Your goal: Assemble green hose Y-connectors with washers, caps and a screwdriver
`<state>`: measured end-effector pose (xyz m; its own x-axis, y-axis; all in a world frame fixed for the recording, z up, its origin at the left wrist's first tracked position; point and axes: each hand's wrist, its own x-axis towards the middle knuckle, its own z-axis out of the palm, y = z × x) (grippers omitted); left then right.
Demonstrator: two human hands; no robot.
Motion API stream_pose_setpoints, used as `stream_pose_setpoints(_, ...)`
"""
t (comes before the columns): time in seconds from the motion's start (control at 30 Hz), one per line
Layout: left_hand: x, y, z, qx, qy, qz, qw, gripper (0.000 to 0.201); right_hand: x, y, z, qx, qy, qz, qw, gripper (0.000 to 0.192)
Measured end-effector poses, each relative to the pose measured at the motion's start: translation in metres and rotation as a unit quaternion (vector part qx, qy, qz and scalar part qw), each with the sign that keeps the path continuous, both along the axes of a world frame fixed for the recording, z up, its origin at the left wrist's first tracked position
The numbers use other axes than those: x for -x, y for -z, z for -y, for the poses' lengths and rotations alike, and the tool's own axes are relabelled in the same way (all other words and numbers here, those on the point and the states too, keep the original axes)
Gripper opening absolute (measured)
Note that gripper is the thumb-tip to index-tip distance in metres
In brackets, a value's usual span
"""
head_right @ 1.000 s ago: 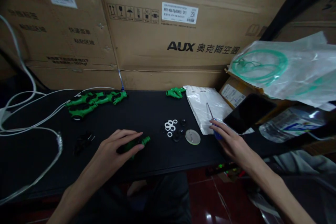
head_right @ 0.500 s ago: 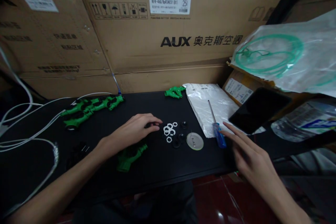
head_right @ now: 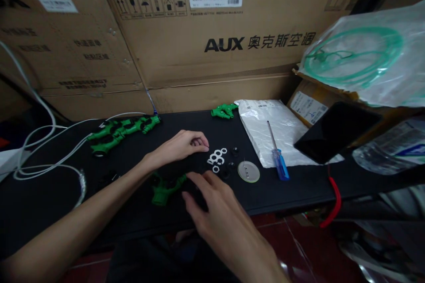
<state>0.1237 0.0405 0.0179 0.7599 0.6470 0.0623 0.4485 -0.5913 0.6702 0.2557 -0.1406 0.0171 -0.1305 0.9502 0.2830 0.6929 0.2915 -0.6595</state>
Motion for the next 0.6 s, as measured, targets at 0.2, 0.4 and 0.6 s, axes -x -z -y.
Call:
stream_pose_setpoints(0.2,0.054,-0.004,0.0,0.067,-0.042,0.032,0.996,0.028,0.017,0.013,-0.03,0.096,-0.062,0.117,0.987,0.038)
stream_pose_setpoints(0.4,0.079,-0.002,0.009,0.201,-0.098,0.151,0.963,0.028,0.002,0.003,-0.064,0.15,-0.125,-0.01,0.981,0.005)
stream_pose_setpoints(0.6,0.082,-0.003,0.013,0.219,-0.11,0.273,0.93,0.028,-0.001,-0.026,-0.096,0.231,-0.126,-0.205,0.943,0.029)
